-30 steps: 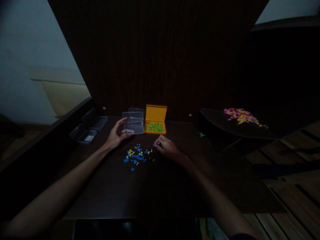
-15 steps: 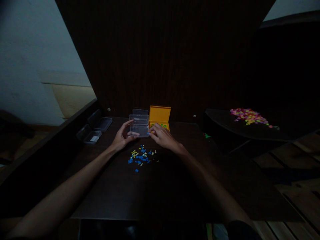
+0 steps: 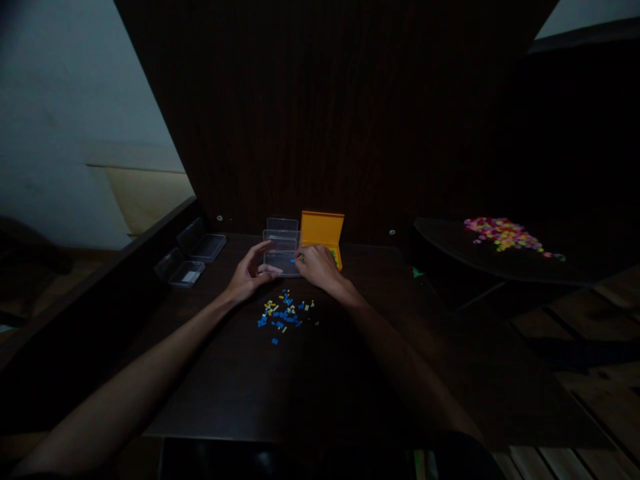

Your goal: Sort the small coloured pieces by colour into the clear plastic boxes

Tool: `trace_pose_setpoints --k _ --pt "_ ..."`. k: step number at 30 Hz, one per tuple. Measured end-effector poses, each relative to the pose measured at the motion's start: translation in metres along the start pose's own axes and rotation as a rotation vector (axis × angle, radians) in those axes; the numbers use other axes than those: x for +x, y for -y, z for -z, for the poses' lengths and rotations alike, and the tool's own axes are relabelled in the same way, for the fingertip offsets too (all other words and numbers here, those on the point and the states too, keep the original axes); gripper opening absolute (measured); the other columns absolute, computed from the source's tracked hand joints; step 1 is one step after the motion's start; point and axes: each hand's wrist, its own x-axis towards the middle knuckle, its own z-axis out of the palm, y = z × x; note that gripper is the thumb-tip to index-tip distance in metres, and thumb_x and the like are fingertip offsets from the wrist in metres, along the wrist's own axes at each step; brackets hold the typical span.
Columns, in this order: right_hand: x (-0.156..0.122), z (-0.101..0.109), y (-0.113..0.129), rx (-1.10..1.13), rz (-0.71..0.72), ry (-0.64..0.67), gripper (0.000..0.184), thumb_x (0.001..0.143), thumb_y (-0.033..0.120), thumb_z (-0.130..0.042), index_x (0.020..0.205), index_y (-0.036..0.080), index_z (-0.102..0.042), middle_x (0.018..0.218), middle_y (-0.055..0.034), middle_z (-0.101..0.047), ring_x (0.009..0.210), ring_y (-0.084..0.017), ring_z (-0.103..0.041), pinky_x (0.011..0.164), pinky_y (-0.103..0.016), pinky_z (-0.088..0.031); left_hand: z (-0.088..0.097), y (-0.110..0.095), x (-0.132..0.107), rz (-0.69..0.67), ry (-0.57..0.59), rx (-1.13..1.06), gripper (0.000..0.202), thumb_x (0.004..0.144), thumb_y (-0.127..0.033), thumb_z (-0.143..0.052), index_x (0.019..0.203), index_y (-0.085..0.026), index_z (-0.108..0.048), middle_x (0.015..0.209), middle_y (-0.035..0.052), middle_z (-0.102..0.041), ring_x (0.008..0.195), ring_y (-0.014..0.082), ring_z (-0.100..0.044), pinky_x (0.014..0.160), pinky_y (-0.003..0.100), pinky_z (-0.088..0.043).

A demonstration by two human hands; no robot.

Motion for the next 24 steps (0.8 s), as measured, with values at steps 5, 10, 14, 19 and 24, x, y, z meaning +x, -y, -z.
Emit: trace_pose_setpoints --k 5,10,14,19,24 --pt "-0.019 0.016 -0.009 0.164 0.102 0.037 0.022 0.081 0.019 -0.053 0.095 0.016 -0.071 0.065 0.0007 -0.06 0.057 -0.011 -0.049 0.057 -0.022 -0.032 0.001 0.0 0.001 0.013 -0.021 0.005 0.076 0.064 -0.016 -0.075 0.131 -0.025 -0.04 0.132 0.0138 -0.044 0.079 0.0145 -0.068 0.075 0.03 -0.055" --pt "-0.037 0.018 -0.016 0.139 0.304 0.506 0.014 0.08 0.021 -0.059 0.085 0.018 -0.071 0.061 0.0023 -0.058 0.055 -0.009 -0.048 0.056 -0.021 -0.031 0.001 0.001 0.002 0.008 -0.022 0.001 0.075 0.064 -0.016 -0.075 0.131 -0.025 -0.042 0.132 0.0134 -0.045 0.079 0.0143 -0.068 0.074 0.03 -0.055" --pt "-0.036 0.012 -0.016 0.095 0.36 0.558 0.014 0.08 0.022 -0.061 0.089 0.018 -0.071 0.064 0.002 -0.06 0.056 -0.009 -0.049 0.056 -0.021 -0.031 0.001 0.001 0.002 0.008 -0.027 -0.016 0.075 0.063 -0.016 -0.076 0.13 -0.026 -0.043 0.131 0.0125 -0.045 0.079 0.0139 -0.068 0.074 0.029 -0.055" --pt "-0.033 0.009 -0.014 0.133 0.413 0.553 0.014 0.08 0.019 -0.059 0.088 0.018 -0.07 0.067 0.0021 -0.063 0.056 -0.009 -0.05 0.057 -0.021 -0.031 0.001 0.0 0.002 0.011 -0.024 -0.021 0.076 0.063 -0.017 -0.077 0.13 -0.025 -0.043 0.131 0.0126 -0.045 0.079 0.0143 -0.068 0.075 0.03 -0.056" --pt "-0.032 0.009 -0.015 0.142 0.401 0.589 0.013 0.08 0.021 -0.06 0.087 0.019 -0.07 0.068 0.0017 -0.064 0.058 -0.009 -0.051 0.058 -0.021 -0.031 0.001 -0.001 0.002 0.023 -0.016 -0.015 0.074 0.064 -0.016 -0.077 0.129 -0.026 -0.043 0.131 0.0124 -0.045 0.08 0.0146 -0.068 0.075 0.03 -0.055"
